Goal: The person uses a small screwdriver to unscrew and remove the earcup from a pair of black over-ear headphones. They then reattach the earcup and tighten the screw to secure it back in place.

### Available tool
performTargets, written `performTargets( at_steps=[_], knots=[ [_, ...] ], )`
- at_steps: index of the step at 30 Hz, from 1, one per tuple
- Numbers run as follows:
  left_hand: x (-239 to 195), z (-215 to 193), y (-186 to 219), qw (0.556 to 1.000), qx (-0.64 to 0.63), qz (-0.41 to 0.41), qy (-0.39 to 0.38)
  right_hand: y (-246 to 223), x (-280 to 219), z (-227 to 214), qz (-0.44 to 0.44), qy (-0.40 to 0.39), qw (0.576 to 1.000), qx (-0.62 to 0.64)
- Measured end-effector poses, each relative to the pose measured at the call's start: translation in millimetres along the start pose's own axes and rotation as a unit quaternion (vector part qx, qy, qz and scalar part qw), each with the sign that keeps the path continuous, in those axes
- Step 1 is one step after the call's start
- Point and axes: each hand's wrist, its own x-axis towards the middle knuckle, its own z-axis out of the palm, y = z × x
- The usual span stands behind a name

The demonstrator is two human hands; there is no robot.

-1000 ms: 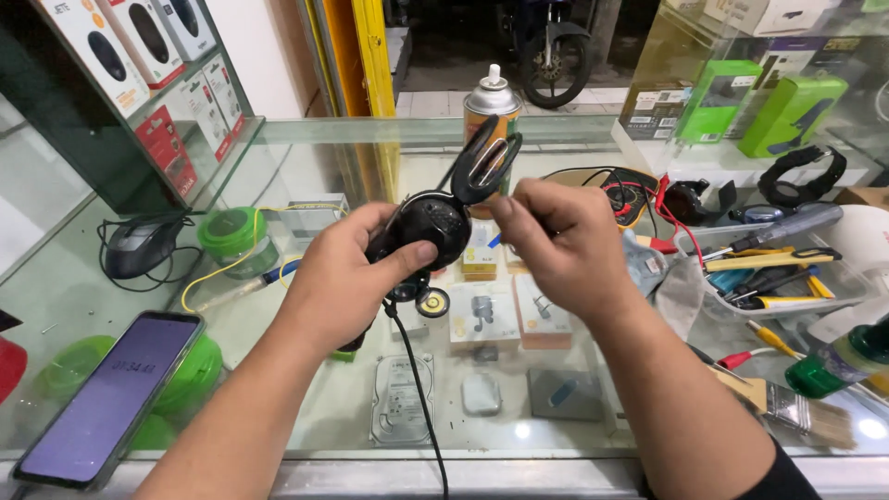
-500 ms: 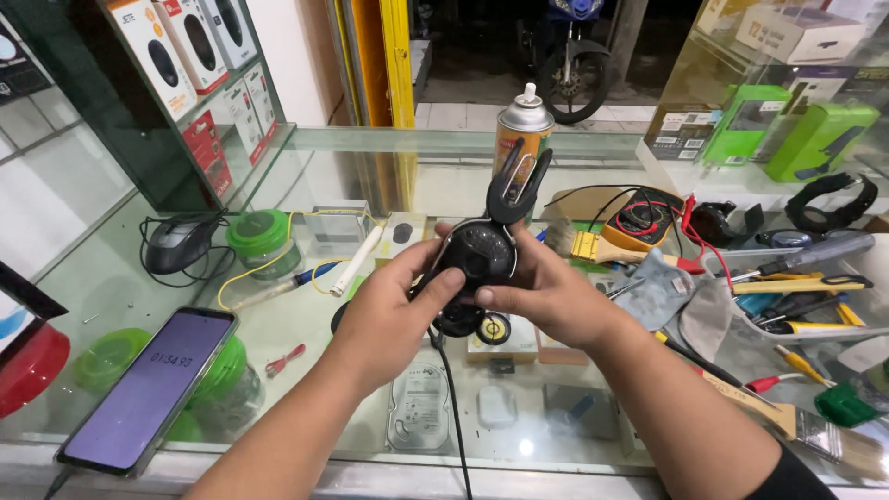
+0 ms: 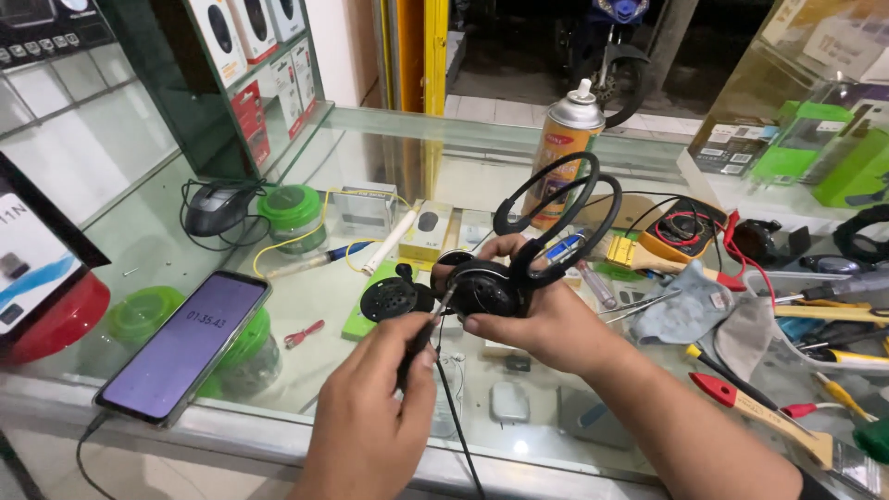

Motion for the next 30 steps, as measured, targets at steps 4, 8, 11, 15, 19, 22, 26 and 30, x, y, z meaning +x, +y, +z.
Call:
performTargets(
  at_steps=[4, 8, 11, 15, 19, 22, 26, 30],
  knots=[
    [-21.3, 12.0, -2.7, 0.998, 0.042, 0.022, 0.046, -12.3, -2.9, 15.8, 0.028, -0.018, 0.999, -0.022],
    [-33.6, 18.0, -11.1, 0.990, 0.123, -0.033, 0.057, -10.8, -2.7, 19.0, 0.007, 0.000, 0.992, -0.123],
    [-33.5, 15.7, -11.3, 0.989, 0.120, -0.024, 0.081, -11.7, -2.3, 20.8, 0.041, 0.000, 0.981, -0.187],
    [-23.5, 7.7, -4.6, 0.979, 0.143, 0.055, 0.136, -0.4, -1.5, 23.0, -0.034, -0.043, 0.989, -0.135],
    [-19.7, 0.6, -8.7, 0.976, 0.170, 0.064, 0.122, -4.6, -1.0, 27.1, -0.041, -0.042, 0.987, -0.149],
    [-20.0, -0.9, -10.7, 0.978, 0.166, 0.062, 0.113, -6.4, -1.6, 28.5, -0.063, -0.055, 0.987, -0.134],
    [-21.8, -1.9, -14.4, 0.982, 0.150, 0.044, 0.106, -9.6, -3.5, 29.8, -0.015, -0.049, 0.991, -0.119],
    [-23.8, -4.0, -19.0, 0.992, 0.078, 0.009, 0.102, -10.9, -3.2, 28.3, -0.008, -0.051, 0.992, -0.119]
  ],
)
